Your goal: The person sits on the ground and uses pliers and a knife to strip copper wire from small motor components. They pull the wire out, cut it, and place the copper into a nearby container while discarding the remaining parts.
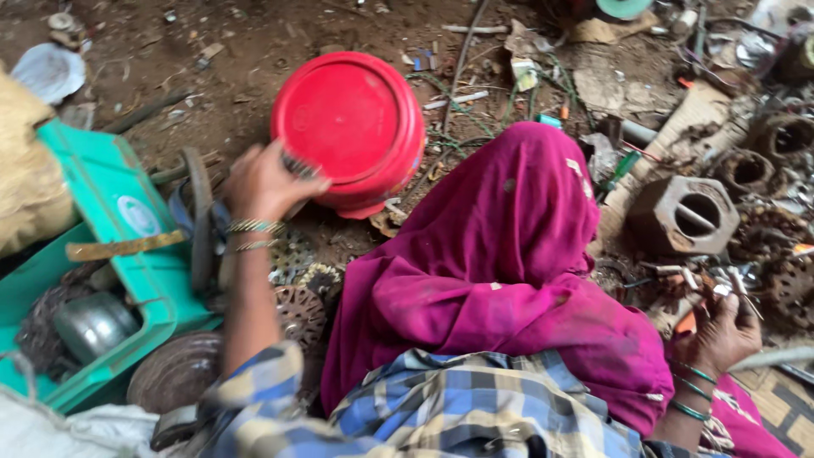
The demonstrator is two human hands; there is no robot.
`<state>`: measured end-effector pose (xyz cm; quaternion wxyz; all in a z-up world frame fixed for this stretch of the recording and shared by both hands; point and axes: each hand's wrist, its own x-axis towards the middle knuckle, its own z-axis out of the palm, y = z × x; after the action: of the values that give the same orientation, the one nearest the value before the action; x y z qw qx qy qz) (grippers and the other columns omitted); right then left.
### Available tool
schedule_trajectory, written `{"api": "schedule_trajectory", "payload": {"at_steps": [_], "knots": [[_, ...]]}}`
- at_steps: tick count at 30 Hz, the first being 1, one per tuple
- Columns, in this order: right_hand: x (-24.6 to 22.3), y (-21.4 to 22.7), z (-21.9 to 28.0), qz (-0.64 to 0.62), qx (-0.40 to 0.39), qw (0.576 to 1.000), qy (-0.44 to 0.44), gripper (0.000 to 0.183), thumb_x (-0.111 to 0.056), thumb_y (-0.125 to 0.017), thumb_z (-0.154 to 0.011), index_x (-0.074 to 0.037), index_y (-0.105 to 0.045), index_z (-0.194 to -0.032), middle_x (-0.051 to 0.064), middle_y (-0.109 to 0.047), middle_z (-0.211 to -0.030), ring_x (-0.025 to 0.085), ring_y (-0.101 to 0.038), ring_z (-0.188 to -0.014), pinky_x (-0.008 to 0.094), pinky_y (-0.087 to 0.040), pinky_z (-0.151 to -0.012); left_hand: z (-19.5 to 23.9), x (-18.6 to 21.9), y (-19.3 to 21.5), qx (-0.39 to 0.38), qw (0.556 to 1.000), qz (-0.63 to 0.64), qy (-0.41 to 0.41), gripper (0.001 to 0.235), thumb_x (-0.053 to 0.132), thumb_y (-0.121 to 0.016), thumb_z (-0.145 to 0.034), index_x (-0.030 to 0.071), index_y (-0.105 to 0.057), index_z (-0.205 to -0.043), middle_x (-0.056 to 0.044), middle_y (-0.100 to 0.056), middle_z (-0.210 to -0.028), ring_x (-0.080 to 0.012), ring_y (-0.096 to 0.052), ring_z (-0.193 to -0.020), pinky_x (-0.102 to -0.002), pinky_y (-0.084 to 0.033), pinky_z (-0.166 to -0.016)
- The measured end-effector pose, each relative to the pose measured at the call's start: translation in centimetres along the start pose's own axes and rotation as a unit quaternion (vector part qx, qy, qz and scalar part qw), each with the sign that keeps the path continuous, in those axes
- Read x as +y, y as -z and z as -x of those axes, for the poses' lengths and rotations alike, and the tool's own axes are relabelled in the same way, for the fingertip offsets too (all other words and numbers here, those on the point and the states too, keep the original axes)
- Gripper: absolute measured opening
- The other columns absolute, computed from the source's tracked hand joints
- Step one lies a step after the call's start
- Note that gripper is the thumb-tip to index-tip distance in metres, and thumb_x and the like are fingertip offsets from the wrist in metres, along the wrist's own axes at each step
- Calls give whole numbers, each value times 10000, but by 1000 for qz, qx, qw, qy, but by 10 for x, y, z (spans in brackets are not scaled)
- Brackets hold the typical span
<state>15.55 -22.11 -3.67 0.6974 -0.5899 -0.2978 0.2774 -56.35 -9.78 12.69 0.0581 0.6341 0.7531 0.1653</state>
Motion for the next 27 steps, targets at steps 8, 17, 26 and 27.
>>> {"api": "schedule_trajectory", "payload": {"at_steps": [8,17,26,27], "knots": [[12,15,-8,43,13,999,28,157,-99,-655,-1122,-19,-683,-1254,41,-734,-1122,113,-726,-966,251,-627,-817,48,-110,-117,-248,940,-228,46,738,444,-921,-573,256,-695,-1250,-106,-734,-1168,-347,-642,-1197,-530,-519,-965],[-37,-20,-3,-51,138,989,-25,245,-119,-668,-1003,15,-670,-1208,61,-729,-1032,114,-702,-869,251,-596,-726,-53,43,-164,-292,933,-191,-87,523,380,-633,-851,289,-634,-1366,-121,-712,-1178,-332,-684,-1076,-470,-557,-906],[-131,-25,-7,-69,25,996,-47,248,-157,-613,-1057,19,-669,-1222,91,-735,-1010,139,-728,-886,269,-605,-778,-18,290,-19,-133,888,108,-427,562,427,-680,-868,148,-632,-1355,-143,-705,-1225,-334,-695,-1063,-425,-554,-885],[-128,-20,-1,-70,25,996,-55,253,-151,-617,-1058,16,-672,-1240,93,-733,-1005,141,-723,-877,276,-604,-774,-11,324,-31,-176,855,189,-449,465,387,-716,-890,155,-673,-1291,-125,-728,-1240,-301,-709,-1070,-397,-552,-888]]}}
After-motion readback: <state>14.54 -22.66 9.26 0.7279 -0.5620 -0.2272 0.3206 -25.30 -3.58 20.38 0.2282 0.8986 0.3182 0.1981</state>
